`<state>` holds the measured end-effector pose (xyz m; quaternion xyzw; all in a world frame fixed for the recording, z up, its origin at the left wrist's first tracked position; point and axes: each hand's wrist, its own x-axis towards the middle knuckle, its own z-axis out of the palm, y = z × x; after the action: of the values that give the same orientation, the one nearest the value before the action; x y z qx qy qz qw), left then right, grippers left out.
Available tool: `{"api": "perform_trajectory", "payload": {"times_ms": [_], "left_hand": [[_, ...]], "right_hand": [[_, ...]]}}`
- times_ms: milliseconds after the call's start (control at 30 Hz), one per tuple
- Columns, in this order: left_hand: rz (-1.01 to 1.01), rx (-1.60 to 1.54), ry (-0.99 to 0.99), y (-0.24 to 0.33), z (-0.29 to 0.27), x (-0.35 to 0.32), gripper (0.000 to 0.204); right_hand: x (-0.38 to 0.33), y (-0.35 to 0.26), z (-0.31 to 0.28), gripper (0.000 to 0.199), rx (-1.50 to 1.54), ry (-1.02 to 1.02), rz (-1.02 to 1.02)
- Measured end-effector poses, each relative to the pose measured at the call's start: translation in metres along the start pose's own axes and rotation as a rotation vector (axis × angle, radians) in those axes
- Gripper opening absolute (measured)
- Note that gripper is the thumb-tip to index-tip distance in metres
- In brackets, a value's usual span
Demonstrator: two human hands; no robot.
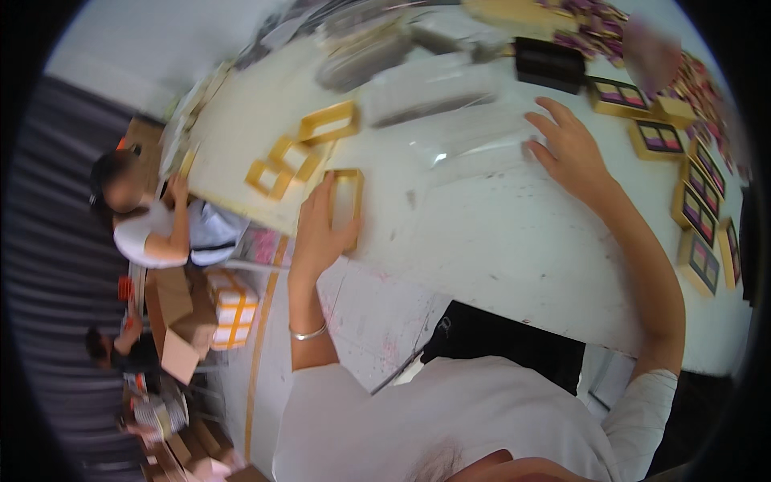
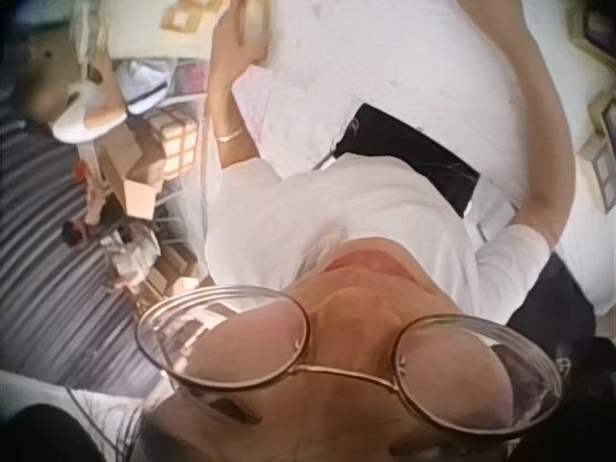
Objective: The person assembles cosmetic compacts by placing small colored inserts into black trays, closing them with lids, and wrapping each unit in clear plastic. The person then places the wrapped compacts into gold boxes and closes them. The process is repeated for multiple units on a white table.
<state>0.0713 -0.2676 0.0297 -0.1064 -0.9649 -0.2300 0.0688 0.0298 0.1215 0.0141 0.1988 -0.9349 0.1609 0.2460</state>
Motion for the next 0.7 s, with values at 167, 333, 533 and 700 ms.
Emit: {"api": "perform_trajectory", "payload": {"times_ms": [167,333,533,700], "left_hand": [[0.182,-0.106,-0.435,0.054,-0.009,0.023,0.087],[0.571,-0.458,-0.594,0.097,0.021,0.027,0.084],[0.796,-0.227,-0.269,0.135,0.037,0.056,0.069],[0.174,0.262,0.199,-0.020,-0.022,0.123,0.066]], "right_hand": [[0.004,0.036,-0.010,0.033,0.029,0.193,0.150],[0.012,0.032,-0.036,0.032,0.264,0.282,0.129],[-0.016,-0.056,-0.081,0.039,0.234,-0.191,-0.145],[-0.066,-0.061,-0.064,0.048,0.155,-0.434,-0.240]]}}
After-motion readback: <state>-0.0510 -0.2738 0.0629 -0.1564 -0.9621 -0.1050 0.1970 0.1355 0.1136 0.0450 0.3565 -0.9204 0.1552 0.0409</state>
